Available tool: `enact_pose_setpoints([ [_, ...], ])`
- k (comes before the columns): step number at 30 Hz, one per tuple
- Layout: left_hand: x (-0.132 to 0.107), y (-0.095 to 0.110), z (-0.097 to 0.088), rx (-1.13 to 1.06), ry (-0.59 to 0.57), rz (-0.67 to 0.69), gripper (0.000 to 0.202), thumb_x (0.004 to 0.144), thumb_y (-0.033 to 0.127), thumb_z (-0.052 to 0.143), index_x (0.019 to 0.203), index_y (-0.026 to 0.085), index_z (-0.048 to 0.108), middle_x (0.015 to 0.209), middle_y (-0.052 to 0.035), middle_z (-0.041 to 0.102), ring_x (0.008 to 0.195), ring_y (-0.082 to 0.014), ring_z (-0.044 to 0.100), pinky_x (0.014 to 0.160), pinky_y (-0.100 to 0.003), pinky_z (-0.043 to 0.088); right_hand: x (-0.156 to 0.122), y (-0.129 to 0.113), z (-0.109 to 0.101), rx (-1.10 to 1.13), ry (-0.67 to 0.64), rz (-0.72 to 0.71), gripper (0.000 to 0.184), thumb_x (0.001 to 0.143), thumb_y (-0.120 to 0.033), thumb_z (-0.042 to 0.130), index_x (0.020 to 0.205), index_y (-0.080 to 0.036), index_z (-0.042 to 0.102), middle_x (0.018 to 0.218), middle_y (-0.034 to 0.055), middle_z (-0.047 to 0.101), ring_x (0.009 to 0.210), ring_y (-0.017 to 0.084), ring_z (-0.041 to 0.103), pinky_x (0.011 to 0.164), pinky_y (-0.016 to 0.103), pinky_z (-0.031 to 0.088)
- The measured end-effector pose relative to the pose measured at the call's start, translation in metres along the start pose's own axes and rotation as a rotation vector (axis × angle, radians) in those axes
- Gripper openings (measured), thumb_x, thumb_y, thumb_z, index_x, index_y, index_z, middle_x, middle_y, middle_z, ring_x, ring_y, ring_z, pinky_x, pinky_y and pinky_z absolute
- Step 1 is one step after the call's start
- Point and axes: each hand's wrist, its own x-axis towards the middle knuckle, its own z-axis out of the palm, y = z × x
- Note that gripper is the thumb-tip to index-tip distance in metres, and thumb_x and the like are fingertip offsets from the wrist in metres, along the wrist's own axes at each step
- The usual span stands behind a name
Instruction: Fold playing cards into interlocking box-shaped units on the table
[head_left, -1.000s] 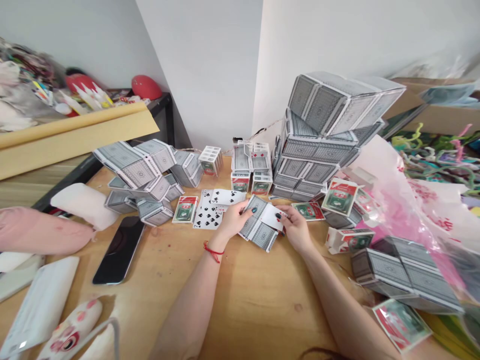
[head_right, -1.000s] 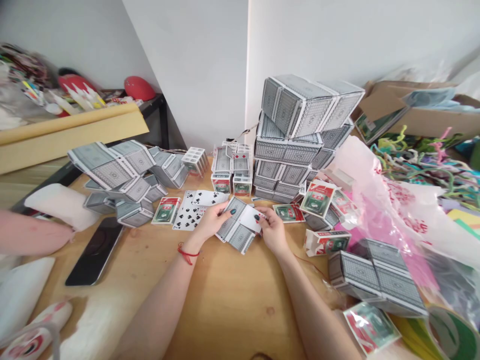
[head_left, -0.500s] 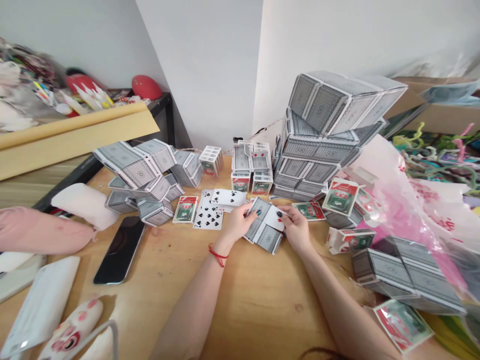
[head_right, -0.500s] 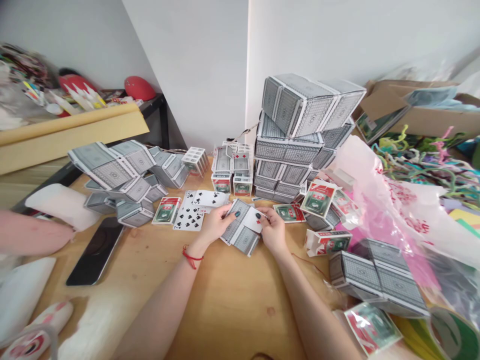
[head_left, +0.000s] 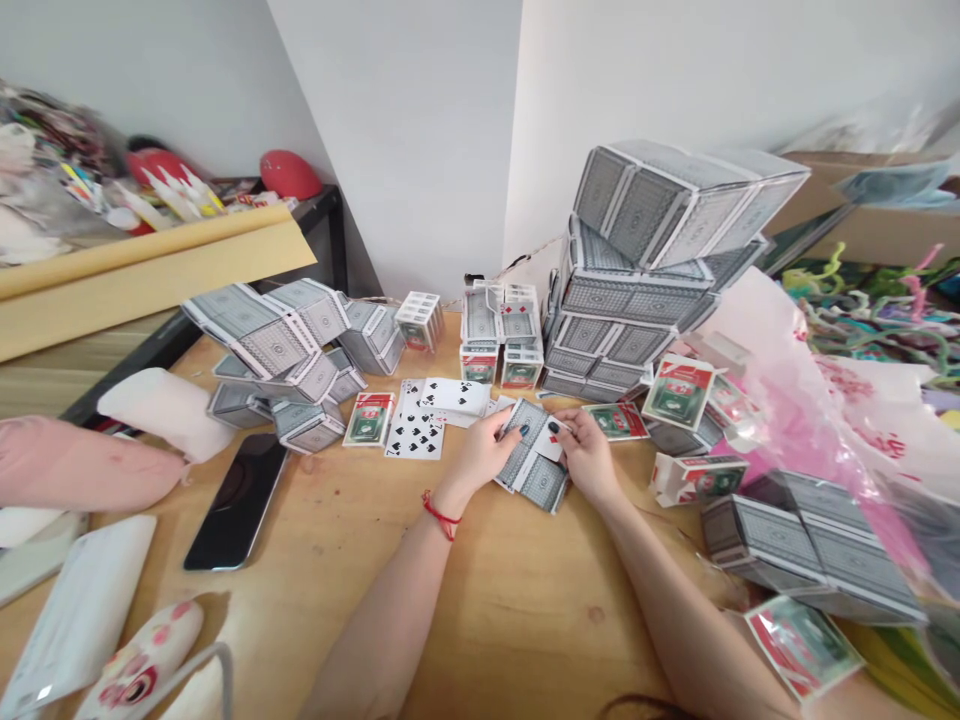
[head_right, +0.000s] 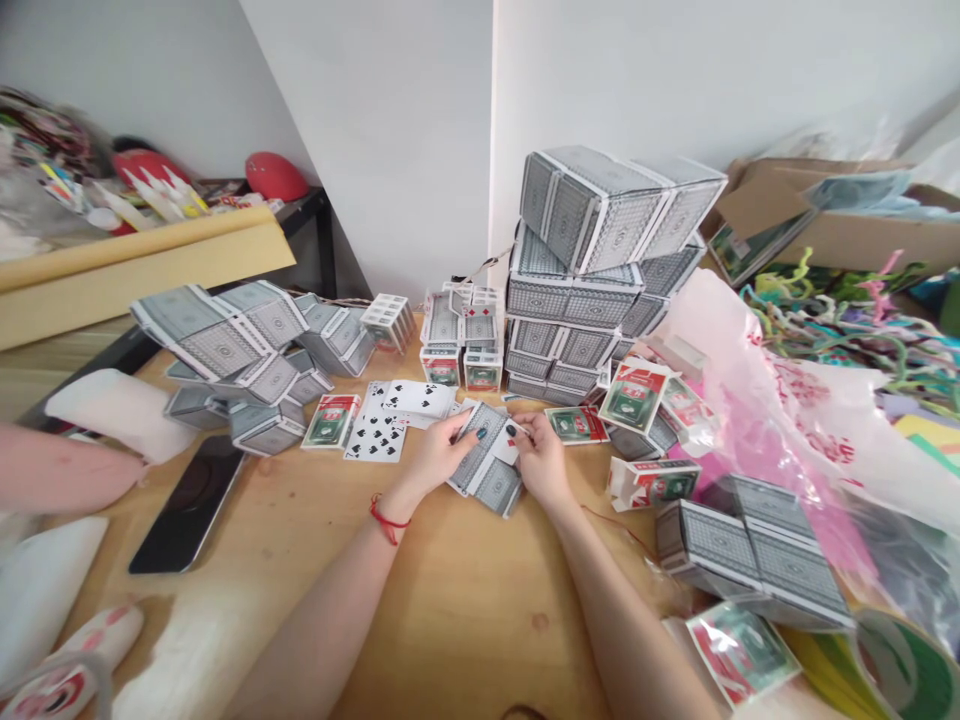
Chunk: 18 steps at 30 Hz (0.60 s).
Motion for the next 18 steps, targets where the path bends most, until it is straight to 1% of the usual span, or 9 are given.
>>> enact_pose_setpoints([
  [2,0.001,-0.001,-0.003,-0.105,-0.030,-0.040,0.029,0.075,0.037,0.052,0.093,0.015,0.062,0.073,-0.0018,0.059,0.064,-0.0141,0.048,0.059,-0.025,0.037,0.000,-0.002,0.000,-0.006,-0.019,-0.014,0.024,0.071,-0.038,0.056,0.085,-0.021,0.046,0.052,-0.0069,0.045,0.033,0.005,0.032,0.030,0.017,0.021],
  [3,0.002,-0.002,-0.006,-0.164,-0.040,-0.084,0.029,0.075,0.039,0.052,0.085,0.015,0.063,0.070,-0.0015,0.058,0.062,-0.0138,0.048,0.057,-0.025,0.037,-0.001,-0.003,0.000,-0.006,-0.034,-0.019,0.025,0.071,-0.039,0.057,0.084,-0.021,0.046,0.051,-0.0074,0.044,0.033,0.005,0.031,0.030,0.017,0.021],
  [5,0.004,-0.005,-0.011,-0.268,-0.017,-0.215,0.032,0.075,0.043,0.049,0.071,0.013,0.061,0.062,-0.0007,0.055,0.058,-0.0128,0.047,0.054,-0.024,0.035,-0.001,-0.006,0.001,-0.006,-0.064,-0.023,0.026,0.071,-0.041,0.058,0.082,-0.020,0.047,0.049,-0.0080,0.043,0.032,0.005,0.031,0.030,0.018,0.022],
  [6,0.005,-0.006,-0.014,-0.337,-0.003,-0.258,0.033,0.075,0.044,0.049,0.071,0.013,0.060,0.063,-0.0009,0.056,0.059,-0.0129,0.048,0.055,-0.024,0.036,-0.002,-0.007,0.000,-0.006,-0.073,-0.024,0.027,0.070,-0.042,0.058,0.081,-0.020,0.047,0.049,-0.0081,0.043,0.032,0.005,0.032,0.031,0.018,0.022],
  [8,0.006,-0.007,-0.018,-0.437,-0.041,-0.290,0.032,0.073,0.043,0.053,0.070,0.013,0.059,0.066,-0.0010,0.057,0.060,-0.0122,0.048,0.055,-0.023,0.036,-0.002,-0.009,0.000,-0.008,-0.080,-0.025,0.028,0.069,-0.043,0.060,0.078,-0.020,0.047,0.047,-0.0086,0.043,0.032,0.005,0.032,0.032,0.018,0.022],
  [10,0.007,-0.007,-0.020,-0.494,-0.086,-0.300,0.030,0.070,0.043,0.056,0.071,0.013,0.059,0.067,-0.0010,0.057,0.060,-0.0116,0.048,0.054,-0.022,0.036,-0.002,-0.010,-0.001,-0.011,-0.068,-0.023,0.029,0.068,-0.045,0.061,0.074,-0.020,0.047,0.045,-0.0089,0.042,0.032,0.005,0.032,0.032,0.018,0.021],
  [14,0.006,-0.009,-0.022,-0.514,-0.117,-0.314,0.028,0.069,0.042,0.057,0.071,0.014,0.058,0.062,-0.0001,0.054,0.056,-0.0109,0.047,0.050,-0.022,0.034,-0.002,-0.009,-0.003,0.002,-0.039,-0.015,0.031,0.067,-0.045,0.063,0.071,-0.019,0.047,0.042,-0.0087,0.042,0.033,0.005,0.032,0.034,0.018,0.021],
  [18,0.006,-0.010,-0.023,-0.524,-0.083,-0.324,0.027,0.069,0.041,0.058,0.070,0.013,0.058,0.060,0.0011,0.052,0.053,-0.0097,0.045,0.050,-0.022,0.033,-0.002,-0.006,-0.004,-0.002,-0.050,-0.009,0.031,0.069,-0.046,0.062,0.071,-0.019,0.047,0.041,-0.0065,0.048,0.033,0.006,0.037,0.034,0.019,0.025],
])
